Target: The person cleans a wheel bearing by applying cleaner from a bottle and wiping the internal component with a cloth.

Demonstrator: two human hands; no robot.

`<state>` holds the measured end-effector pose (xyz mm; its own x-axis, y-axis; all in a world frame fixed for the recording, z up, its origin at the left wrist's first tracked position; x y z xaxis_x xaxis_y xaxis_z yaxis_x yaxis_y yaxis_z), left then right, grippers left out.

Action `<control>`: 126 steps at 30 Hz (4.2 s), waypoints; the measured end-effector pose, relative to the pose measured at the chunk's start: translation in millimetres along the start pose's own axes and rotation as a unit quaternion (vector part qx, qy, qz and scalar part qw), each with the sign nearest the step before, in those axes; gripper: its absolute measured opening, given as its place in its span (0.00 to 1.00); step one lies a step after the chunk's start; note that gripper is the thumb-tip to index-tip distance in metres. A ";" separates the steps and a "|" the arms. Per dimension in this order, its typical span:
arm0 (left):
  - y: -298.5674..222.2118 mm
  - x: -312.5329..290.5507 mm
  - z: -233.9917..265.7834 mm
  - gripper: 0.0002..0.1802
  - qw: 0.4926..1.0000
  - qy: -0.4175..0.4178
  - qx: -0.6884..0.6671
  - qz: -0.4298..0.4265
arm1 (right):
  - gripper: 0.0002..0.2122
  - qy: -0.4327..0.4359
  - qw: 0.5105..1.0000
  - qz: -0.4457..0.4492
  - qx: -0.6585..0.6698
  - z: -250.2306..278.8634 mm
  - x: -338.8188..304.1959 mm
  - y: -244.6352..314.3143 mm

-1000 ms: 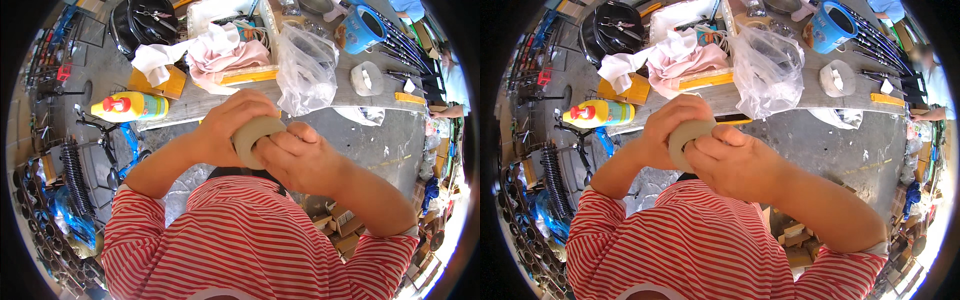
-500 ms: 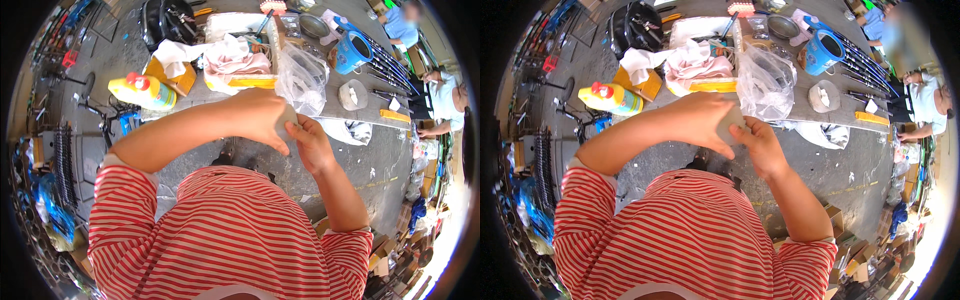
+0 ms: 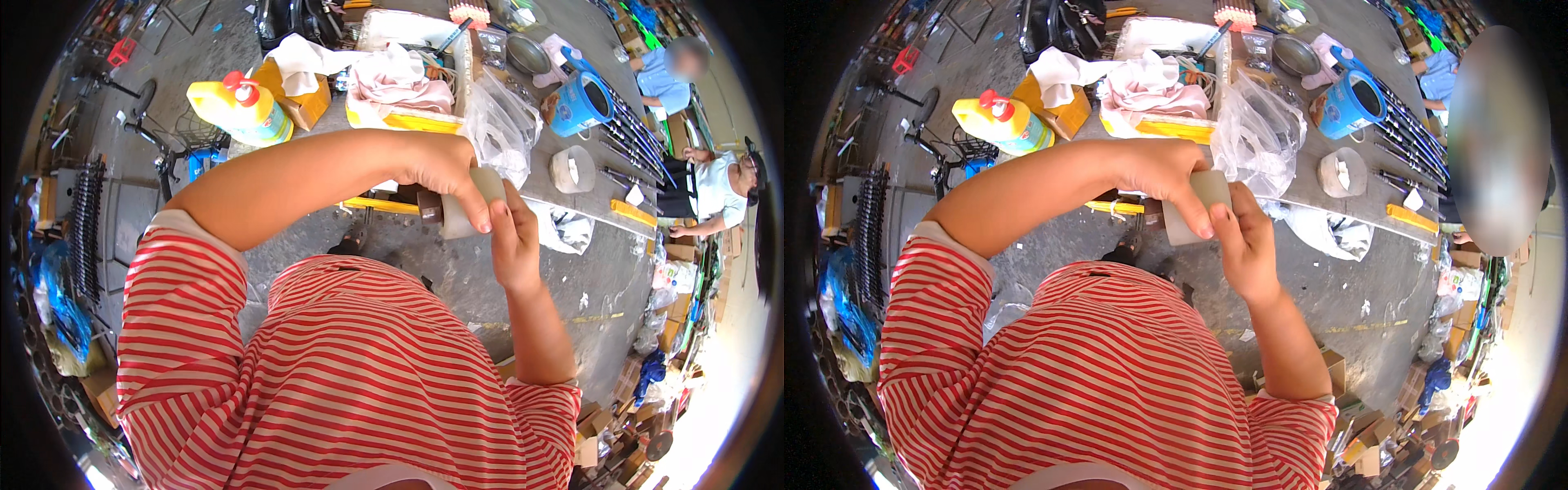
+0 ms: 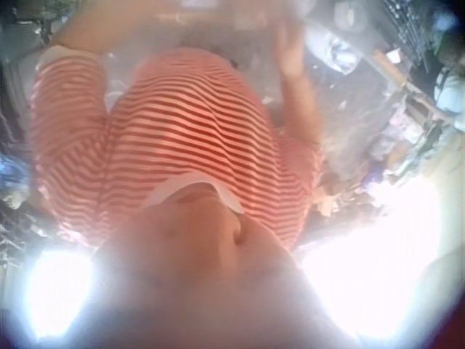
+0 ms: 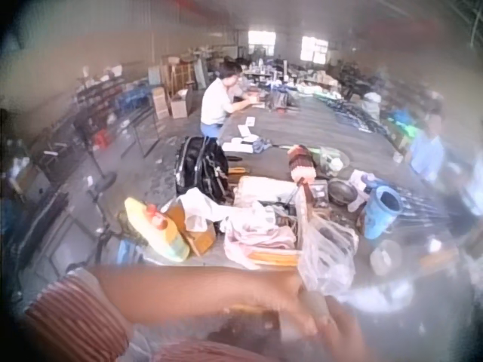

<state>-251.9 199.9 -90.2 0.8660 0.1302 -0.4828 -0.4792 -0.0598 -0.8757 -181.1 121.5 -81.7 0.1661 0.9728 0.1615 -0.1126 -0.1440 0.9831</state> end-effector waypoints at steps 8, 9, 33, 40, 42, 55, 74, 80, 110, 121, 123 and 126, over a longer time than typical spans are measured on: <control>6.4 23.1 -4.3 0.28 0.985 -0.022 0.169 0.007 | 0.18 -0.148 0.949 -0.203 0.188 8.9 -10.1 -54.3; -4.7 23.7 -6.1 0.29 0.951 -0.044 0.306 -0.018 | 0.16 -0.160 0.942 -0.225 0.192 9.6 -8.1 -58.2; 28.0 18.1 -1.9 0.27 0.996 -0.022 0.082 0.013 | 0.18 -0.164 0.973 -0.145 0.072 8.0 -4.2 -40.2; -8.1 -3.3 2.1 0.25 0.945 -0.163 0.272 -0.081 | 0.19 -0.099 0.982 -0.136 -0.086 1.4 21.8 -21.5; 2.2 -14.7 2.7 0.22 0.985 -0.140 0.078 -0.058 | 0.19 -0.087 0.978 0.014 -0.190 -5.0 19.2 14.5; -14.4 -54.2 -41.4 0.44 0.951 0.202 0.015 -0.233 | 0.19 0.026 0.873 0.466 -0.141 -30.8 -31.8 98.3; 5.5 -47.5 -3.1 0.45 0.942 -0.085 0.058 -0.320 | 0.10 -0.194 0.924 -0.141 0.299 33.3 -30.6 -16.5; -12.1 -65.7 -4.1 0.45 0.905 -0.152 0.152 -0.366 | 0.09 -0.199 0.964 0.035 -0.175 66.8 -37.3 26.4; -21.7 -68.5 -11.7 0.41 0.940 -0.045 0.081 -0.329 | 0.12 0.304 0.739 0.357 -0.485 -50.2 -5.6 124.5; -49.0 -92.8 -13.3 0.43 0.865 -0.223 0.253 -0.372 | 0.11 0.280 0.727 0.375 -0.503 -53.1 -12.3 130.4; -53.7 -98.4 -14.2 0.41 0.837 -0.262 0.291 -0.383 | 0.13 0.264 0.744 0.348 -0.506 -50.7 -14.5 127.1; -59.2 -102.8 -20.8 0.38 0.780 -0.301 0.350 -0.422 | 0.11 0.216 0.779 0.317 -0.495 -47.3 -22.9 116.3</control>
<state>-309.6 169.5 11.1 0.7918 0.2852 0.5400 0.0821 0.8265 -0.5569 -244.3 91.1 24.9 -0.5519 0.7645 0.3331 -0.7747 -0.6178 0.1344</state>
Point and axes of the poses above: each hand's wrist, its own x-axis towards the middle knuckle, its own z-axis out of the back of the hand, y = z × x, the point moved 8 cm from there along x, towards the middle knuckle, and after that the axes turned 3 degrees about z, right-handed, at the moved point
